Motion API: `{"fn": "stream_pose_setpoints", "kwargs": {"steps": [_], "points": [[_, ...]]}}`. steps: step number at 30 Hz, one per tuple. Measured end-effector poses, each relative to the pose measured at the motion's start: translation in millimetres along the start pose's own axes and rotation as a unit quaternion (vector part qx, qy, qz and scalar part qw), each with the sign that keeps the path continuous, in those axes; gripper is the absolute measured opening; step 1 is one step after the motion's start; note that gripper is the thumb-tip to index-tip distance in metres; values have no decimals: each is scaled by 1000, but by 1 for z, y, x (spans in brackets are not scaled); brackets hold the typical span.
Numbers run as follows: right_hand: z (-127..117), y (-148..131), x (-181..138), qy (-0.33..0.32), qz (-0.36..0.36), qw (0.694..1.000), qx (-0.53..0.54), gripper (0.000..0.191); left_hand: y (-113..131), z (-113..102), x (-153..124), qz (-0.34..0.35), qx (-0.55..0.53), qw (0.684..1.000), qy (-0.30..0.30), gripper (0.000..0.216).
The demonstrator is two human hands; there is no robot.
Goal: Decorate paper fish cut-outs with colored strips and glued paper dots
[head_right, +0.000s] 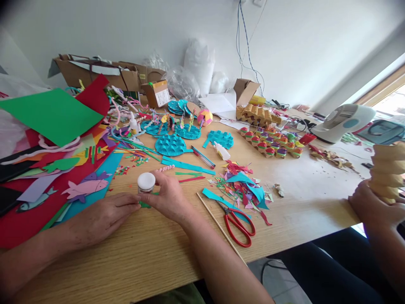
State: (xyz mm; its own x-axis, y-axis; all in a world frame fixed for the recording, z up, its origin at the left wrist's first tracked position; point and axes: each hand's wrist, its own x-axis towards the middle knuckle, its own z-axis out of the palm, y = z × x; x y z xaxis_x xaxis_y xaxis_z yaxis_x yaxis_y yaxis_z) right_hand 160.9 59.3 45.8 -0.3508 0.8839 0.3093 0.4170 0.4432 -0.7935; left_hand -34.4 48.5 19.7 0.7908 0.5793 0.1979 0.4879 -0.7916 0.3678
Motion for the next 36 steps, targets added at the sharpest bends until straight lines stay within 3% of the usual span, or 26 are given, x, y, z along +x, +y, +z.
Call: {"fn": "stream_pose_setpoints", "kwargs": {"steps": [17,31,36], "points": [[-2,-8,-4,-23,-5,1000,1,20,2,-3,2,-35,-1,997,-63,30],[-6,-10,-4,-11,-9,1000,24,18,1,-3,2,-29,-3,998,-64,30],[-4,-9,-4,-39,1,999,18,20,1,-3,2,-38,-3,997,-69,30]]}}
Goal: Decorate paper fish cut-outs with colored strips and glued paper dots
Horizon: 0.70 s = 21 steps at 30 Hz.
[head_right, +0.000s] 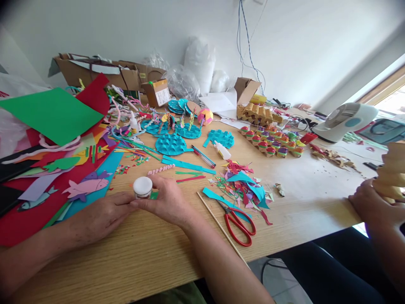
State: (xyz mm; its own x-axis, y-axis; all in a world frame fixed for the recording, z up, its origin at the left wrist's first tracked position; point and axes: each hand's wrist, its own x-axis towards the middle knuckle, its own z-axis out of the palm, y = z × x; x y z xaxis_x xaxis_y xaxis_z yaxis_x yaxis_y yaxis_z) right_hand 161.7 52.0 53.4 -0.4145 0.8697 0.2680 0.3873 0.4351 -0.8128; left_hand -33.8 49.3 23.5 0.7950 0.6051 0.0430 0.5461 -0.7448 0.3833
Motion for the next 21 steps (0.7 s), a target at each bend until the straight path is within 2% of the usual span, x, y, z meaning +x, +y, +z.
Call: {"fn": "stream_pose_setpoints", "kwargs": {"steps": [5,10,15,21], "points": [[-1,-1,0,18,-7,1000,12,19,-2,1,-1,16,-3,1000,10,30],[-2,-2,0,1,-7,1000,15,19,-2,1,-1,15,-7,1000,17,31],[-3,1,2,31,-17,999,30,17,-2,1,-2,12,-34,998,42,28],[1,4,1,18,-19,1000,13,18,-2,2,-2,21,-16,999,29,30]]}}
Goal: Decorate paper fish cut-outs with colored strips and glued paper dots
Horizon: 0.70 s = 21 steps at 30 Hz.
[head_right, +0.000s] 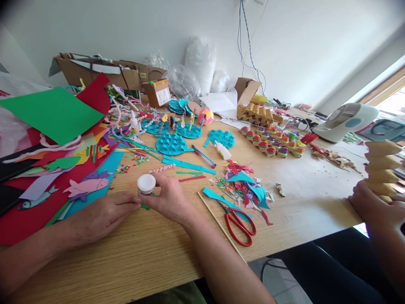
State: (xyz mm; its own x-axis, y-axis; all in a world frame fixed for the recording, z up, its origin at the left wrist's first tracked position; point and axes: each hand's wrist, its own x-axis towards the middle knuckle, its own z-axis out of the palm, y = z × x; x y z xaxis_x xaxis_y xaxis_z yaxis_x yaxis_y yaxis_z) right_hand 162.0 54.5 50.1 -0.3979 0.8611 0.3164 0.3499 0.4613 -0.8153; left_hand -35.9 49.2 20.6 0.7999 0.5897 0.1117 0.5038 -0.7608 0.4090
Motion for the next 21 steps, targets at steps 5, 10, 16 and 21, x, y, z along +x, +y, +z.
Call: {"fn": "stream_pose_setpoints", "kwargs": {"steps": [5,10,16,21], "points": [[-1,-2,-2,-34,21,999,5,20,0,-1,0,-2,-6,1000,-11,32],[-9,-4,-3,-25,25,999,25,19,-2,0,0,2,-12,1000,-2,29],[-9,-4,-4,-30,26,999,1,18,0,-1,0,2,-4,1000,-8,32],[-4,-5,-3,-31,12,999,-11,18,0,-2,1,1,-8,1000,-12,34]]}}
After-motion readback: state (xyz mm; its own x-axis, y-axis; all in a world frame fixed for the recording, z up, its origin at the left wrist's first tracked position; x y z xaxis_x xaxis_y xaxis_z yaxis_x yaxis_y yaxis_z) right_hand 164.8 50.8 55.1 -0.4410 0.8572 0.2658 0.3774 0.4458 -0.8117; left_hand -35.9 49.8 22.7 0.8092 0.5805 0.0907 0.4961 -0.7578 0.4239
